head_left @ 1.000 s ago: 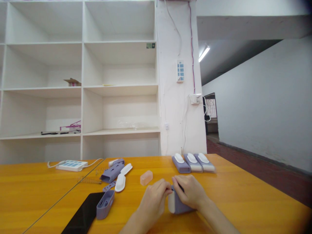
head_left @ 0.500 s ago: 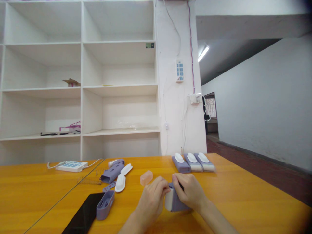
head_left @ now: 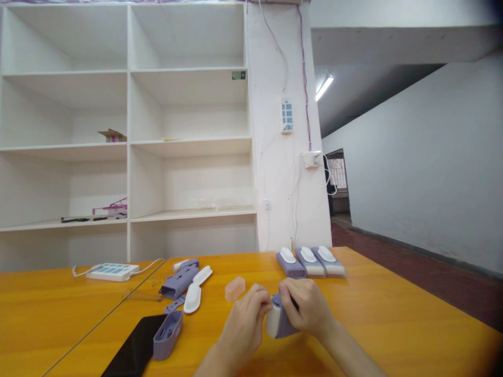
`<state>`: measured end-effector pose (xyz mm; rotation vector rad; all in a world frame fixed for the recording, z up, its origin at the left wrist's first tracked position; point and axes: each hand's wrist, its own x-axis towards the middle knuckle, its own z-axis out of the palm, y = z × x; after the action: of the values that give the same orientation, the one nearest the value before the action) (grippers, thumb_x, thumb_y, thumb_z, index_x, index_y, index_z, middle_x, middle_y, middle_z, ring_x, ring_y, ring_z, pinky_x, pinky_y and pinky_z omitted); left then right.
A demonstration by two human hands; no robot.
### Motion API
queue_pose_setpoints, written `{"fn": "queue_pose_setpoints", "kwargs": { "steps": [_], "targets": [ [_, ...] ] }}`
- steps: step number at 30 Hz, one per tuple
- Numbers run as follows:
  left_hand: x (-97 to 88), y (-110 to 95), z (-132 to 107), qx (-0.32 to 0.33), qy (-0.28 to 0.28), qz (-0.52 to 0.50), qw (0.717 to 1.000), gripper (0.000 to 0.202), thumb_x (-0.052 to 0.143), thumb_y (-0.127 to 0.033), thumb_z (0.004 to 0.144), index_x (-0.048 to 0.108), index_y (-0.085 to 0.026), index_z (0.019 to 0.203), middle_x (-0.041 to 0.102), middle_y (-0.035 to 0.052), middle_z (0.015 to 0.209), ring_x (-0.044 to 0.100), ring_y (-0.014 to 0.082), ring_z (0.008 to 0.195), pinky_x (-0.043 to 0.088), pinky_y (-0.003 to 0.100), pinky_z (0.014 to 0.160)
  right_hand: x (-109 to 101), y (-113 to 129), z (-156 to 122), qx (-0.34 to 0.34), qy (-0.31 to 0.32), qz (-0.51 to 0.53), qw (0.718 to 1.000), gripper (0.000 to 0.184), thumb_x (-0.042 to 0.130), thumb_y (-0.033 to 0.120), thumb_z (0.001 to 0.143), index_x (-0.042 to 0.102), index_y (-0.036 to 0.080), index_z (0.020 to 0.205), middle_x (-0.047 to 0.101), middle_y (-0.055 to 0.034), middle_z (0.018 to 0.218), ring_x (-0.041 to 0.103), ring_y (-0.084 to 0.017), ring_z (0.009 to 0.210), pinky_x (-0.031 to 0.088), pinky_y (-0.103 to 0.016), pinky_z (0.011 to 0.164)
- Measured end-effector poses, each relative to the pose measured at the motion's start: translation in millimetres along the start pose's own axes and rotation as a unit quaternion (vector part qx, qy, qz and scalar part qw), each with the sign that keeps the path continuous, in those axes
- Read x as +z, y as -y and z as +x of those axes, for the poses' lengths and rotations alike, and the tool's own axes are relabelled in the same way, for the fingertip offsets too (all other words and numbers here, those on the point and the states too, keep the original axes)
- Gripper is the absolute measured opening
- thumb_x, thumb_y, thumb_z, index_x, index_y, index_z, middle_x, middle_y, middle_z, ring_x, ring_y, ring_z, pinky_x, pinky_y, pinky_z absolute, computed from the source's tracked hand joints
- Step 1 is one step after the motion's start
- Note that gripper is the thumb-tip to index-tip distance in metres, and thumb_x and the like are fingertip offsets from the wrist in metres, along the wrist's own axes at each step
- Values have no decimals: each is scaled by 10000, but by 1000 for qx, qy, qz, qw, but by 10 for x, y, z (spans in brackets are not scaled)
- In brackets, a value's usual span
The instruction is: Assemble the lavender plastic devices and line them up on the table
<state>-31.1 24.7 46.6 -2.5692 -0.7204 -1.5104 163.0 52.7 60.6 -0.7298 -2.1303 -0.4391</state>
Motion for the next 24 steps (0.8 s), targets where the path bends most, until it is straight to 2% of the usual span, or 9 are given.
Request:
{"fn": "queue_pose_setpoints", "kwargs": {
  "steps": [6, 12, 14, 16, 19, 20, 22, 24],
  "targets": [
    [-11, -45, 53, -32, -5, -24, 999, 175, 355, -157, 999, 464, -211, 872, 544, 18, 802, 532, 151, 743, 429, 252, 702, -9, -5, -6, 0, -4, 6, 1000, 322, 316, 205, 1000, 477, 208, 721, 543, -10, 636, 544, -148, 601, 277, -317, 607],
    [22, 36, 20, -180, -33, -57, 981, 163, 455, -246, 988, 558, -206, 868, 596, 22, 816, 559, 159, 753, 460, 247, 686, -34, -7, 21, 28, -6, 21, 999, 341, 293, 214, 1017, 477, 205, 731, 556, -12, 647, 563, -141, 614, 295, -302, 616],
    [10, 41, -6, -217, -42, -85, 972, 174, 457, -315, 993, 585, -214, 934, 607, 37, 873, 571, 170, 795, 474, 250, 684, -37, -16, 25, 42, -5, 24, 999, 342, 302, 221, 1019, 477, 206, 726, 561, -10, 645, 571, -142, 612, 294, -303, 617],
    [7, 17, -23, -227, -31, -121, 966, 193, 530, -377, 959, 580, -226, 1068, 613, 53, 961, 586, 181, 846, 485, 250, 679, -31, -30, 22, 56, -5, 25, 998, 344, 314, 228, 1019, 482, 207, 719, 571, -11, 642, 580, -145, 613, 290, -307, 615],
    [61, -9, -37, -231, 8, -175, 957, 417, 688, -410, 854, 529, -238, 1199, 614, 54, 1017, 609, 181, 842, 486, 234, 636, -19, -56, 11, 77, -5, 30, 997, 353, 322, 242, 1020, 489, 209, 712, 589, -12, 641, 589, -146, 608, 288, -306, 607],
    [91, 9, -43, -240, 7, -188, 953, 429, 692, -413, 849, 528, -238, 1204, 615, 51, 1014, 615, 179, 838, 490, 234, 637, -19, -64, 9, 84, -6, 33, 996, 356, 323, 248, 1022, 489, 210, 710, 594, -12, 644, 591, -146, 608, 290, -304, 606],
    [142, 104, -63, -271, -35, -202, 940, 366, 620, -434, 893, 537, -232, 1187, 615, 46, 984, 622, 174, 818, 502, 241, 645, -26, -78, 6, 102, -14, 38, 994, 367, 312, 260, 1029, 482, 214, 707, 597, -13, 644, 590, -147, 605, 294, -301, 605],
    [150, 263, -96, -316, -102, -205, 921, 343, 526, -474, 929, 530, -223, 1162, 607, 39, 936, 613, 163, 729, 491, 231, 556, -41, -91, 5, 120, -24, 43, 991, 385, 294, 274, 1038, 469, 218, 699, 589, -15, 635, 582, -149, 597, 295, -302, 604]
  ]
}}
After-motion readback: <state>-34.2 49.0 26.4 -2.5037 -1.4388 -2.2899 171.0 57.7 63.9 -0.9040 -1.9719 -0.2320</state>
